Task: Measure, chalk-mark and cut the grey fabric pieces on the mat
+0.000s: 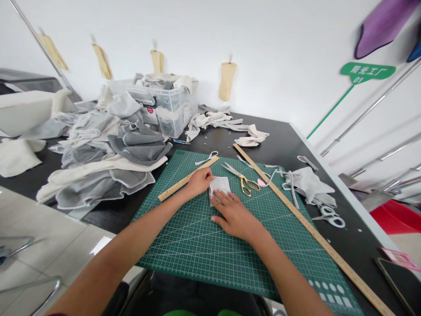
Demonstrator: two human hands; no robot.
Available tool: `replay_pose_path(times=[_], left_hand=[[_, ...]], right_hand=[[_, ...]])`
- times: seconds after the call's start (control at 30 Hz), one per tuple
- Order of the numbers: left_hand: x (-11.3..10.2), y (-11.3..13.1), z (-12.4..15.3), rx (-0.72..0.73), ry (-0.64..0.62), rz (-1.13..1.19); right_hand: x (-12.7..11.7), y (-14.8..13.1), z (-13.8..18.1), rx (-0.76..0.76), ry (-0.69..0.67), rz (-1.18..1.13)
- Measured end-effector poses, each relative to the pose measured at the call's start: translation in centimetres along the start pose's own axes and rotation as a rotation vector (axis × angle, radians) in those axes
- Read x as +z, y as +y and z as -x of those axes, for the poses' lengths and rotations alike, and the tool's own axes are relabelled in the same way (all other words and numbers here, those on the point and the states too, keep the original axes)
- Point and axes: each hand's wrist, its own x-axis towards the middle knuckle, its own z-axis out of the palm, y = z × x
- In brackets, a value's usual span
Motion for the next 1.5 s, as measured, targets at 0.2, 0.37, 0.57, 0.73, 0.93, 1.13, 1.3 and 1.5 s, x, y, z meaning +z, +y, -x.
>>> replay_pose_path(times=[0.2,0.37,0.57,0.73,0.93,1.13,1.3,1.5], left_hand=[[-0.1,0.0,0.1,-0.009,-0.001,-0.012],[-0.3,0.1,0.1,-0.022,-0.016,0.011],[-0.5,0.2,-0.3,-0.044,-0.078,0.107],[-0.8,0.7,-0.1,-0.073,-0.11,0.176],[-0.9,1.1,0.2,-0.192,-0.155,0.283],[-0.4,1.5,0.4,-0.319,-0.121,0.41],[-0.4,2.8,0.8,-0.39,-0.098,0.556],[-0.3,4.7,1.5,-0.469,-0.206,0.915]], right_hand=[[-0.4,0.2,0.4,-0.005,-0.095,-0.074],[0.0,-0.2,0.2,0.015,-0.051,-0.063],[1.1,-0.9,-1.0,0.085,0.166,-0.002],[2.3,-0.5,-1.1,0.077,0.078,-0.001],[1.0,-0.3,-0.3,-0.038,-0.032,-0.032],[0.8,-0.8,-0.5,-0.064,0.028,-0.092],[1.4,-0.5,-1.1,0.115,0.381,-0.061],[1.9,0.3,-1.3,0.23,0.553,-0.011]])
